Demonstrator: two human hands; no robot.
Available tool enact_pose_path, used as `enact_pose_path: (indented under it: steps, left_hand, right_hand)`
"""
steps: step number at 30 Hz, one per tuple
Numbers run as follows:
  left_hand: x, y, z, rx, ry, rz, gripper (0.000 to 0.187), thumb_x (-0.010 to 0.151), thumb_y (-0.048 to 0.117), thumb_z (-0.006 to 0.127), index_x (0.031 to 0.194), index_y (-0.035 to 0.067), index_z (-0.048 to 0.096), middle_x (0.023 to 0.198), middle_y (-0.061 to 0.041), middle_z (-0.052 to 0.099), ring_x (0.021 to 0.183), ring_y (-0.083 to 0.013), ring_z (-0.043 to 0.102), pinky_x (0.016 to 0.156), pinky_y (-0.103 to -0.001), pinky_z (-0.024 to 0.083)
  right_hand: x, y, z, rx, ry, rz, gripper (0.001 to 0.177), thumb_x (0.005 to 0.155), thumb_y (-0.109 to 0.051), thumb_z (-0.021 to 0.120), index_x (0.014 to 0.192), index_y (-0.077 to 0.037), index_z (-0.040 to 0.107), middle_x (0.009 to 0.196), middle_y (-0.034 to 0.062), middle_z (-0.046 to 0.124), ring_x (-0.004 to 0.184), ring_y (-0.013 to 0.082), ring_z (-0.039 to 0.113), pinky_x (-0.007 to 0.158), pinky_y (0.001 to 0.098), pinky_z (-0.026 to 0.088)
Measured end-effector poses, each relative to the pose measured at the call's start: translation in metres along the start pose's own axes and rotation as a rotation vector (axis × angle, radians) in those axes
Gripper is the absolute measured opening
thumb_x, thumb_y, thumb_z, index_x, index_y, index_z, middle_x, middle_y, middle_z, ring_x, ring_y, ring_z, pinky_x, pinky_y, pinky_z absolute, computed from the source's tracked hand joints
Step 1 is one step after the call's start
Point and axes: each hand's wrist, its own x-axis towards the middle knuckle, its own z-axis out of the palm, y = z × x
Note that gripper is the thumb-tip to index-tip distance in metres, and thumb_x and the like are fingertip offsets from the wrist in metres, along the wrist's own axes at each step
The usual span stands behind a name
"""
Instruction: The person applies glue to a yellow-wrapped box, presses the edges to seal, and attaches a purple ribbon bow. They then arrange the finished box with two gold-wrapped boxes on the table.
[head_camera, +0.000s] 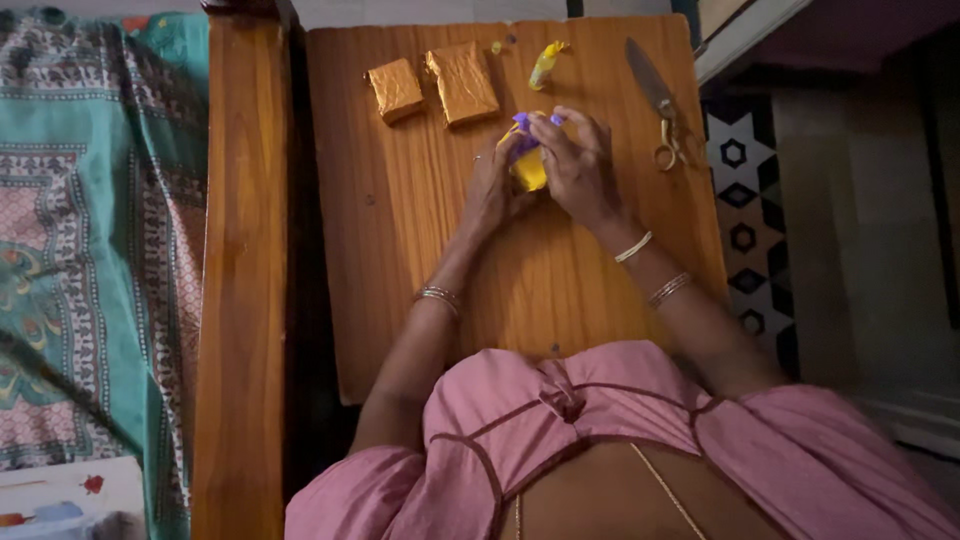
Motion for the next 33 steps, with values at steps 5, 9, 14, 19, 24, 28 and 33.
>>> enact_pose_path:
  steps: [5, 9, 14, 19, 24, 28, 33]
  left_hand:
    - [0.001, 0.008, -0.001, -0.152, -0.13, -0.369, 0.078, 0.069, 0.004, 0.091, 0.136, 0.006, 0.051, 0.12, -0.018, 0.062, 0.079, -0.0278, 0.066, 0.066, -0.037, 0.057]
    - [0.003, 0.007, -0.001, -0.015, -0.003, -0.104, 0.075, 0.064, 0.006, 0.093, 0.126, 0.003, 0.052, 0.112, -0.02, 0.062, 0.097, -0.0372, 0.063, 0.08, -0.044, 0.055]
    - [-0.002, 0.002, -0.004, -0.16, -0.028, -0.104, 0.072, 0.071, 0.007, 0.089, 0.13, 0.003, 0.048, 0.12, -0.02, 0.062, 0.104, -0.0347, 0.066, 0.086, -0.042, 0.056]
    - [0.002, -0.005, 0.006, -0.512, 0.042, -0.366, 0.071, 0.071, 0.023, 0.09, 0.126, 0.001, 0.051, 0.108, -0.019, 0.062, 0.09, -0.0315, 0.065, 0.072, -0.04, 0.056]
    - [0.0, 0.002, 0.007, -0.171, -0.072, -0.341, 0.068, 0.074, 0.01, 0.091, 0.129, 0.003, 0.052, 0.112, -0.017, 0.064, 0.082, -0.022, 0.065, 0.064, -0.034, 0.058]
    - [0.01, 0.008, 0.003, -0.654, 0.039, -0.474, 0.072, 0.072, 0.021, 0.088, 0.129, 0.002, 0.049, 0.107, -0.018, 0.063, 0.082, -0.0242, 0.067, 0.061, -0.033, 0.058]
    - [0.007, 0.005, 0.003, -0.238, -0.186, -0.559, 0.095, 0.065, 0.0, 0.091, 0.148, 0.006, 0.044, 0.093, -0.016, 0.068, 0.069, -0.0184, 0.066, 0.062, -0.033, 0.055]
  right_hand:
    - [0.008, 0.006, 0.002, 0.038, 0.038, 0.059, 0.046, 0.1, -0.009, 0.073, 0.145, -0.01, 0.06, 0.126, 0.0074, 0.07, 0.13, 0.0294, 0.054, 0.109, 0.0464, 0.038]
    - [0.015, 0.008, 0.005, 0.037, 0.022, 0.1, 0.05, 0.094, -0.018, 0.081, 0.14, -0.014, 0.062, 0.115, -0.0008, 0.077, 0.129, 0.0259, 0.055, 0.11, 0.0448, 0.036]
    - [0.013, 0.002, 0.008, 0.017, 0.037, 0.179, 0.06, 0.088, -0.022, 0.087, 0.142, -0.015, 0.061, 0.109, -0.0063, 0.079, 0.128, 0.0251, 0.052, 0.109, 0.0443, 0.034]
    - [0.011, 0.0, 0.01, 0.014, 0.04, 0.204, 0.068, 0.09, -0.023, 0.088, 0.149, -0.015, 0.055, 0.111, -0.0073, 0.079, 0.13, 0.0236, 0.05, 0.111, 0.0443, 0.032]
    - [0.008, -0.006, 0.006, -0.063, 0.02, 0.164, 0.07, 0.089, -0.021, 0.085, 0.152, -0.015, 0.054, 0.114, -0.0047, 0.078, 0.133, 0.0251, 0.048, 0.111, 0.0456, 0.03]
    - [0.01, -0.002, 0.004, -0.134, 0.018, 0.066, 0.062, 0.086, -0.019, 0.082, 0.144, -0.018, 0.059, 0.11, -0.0001, 0.079, 0.122, 0.0299, 0.055, 0.104, 0.0482, 0.036]
    - [0.043, 0.037, 0.004, 0.16, -0.017, 0.136, 0.031, 0.111, -0.016, 0.068, 0.142, -0.019, 0.064, 0.127, 0.0118, 0.073, 0.117, 0.0298, 0.07, 0.104, 0.0414, 0.055]
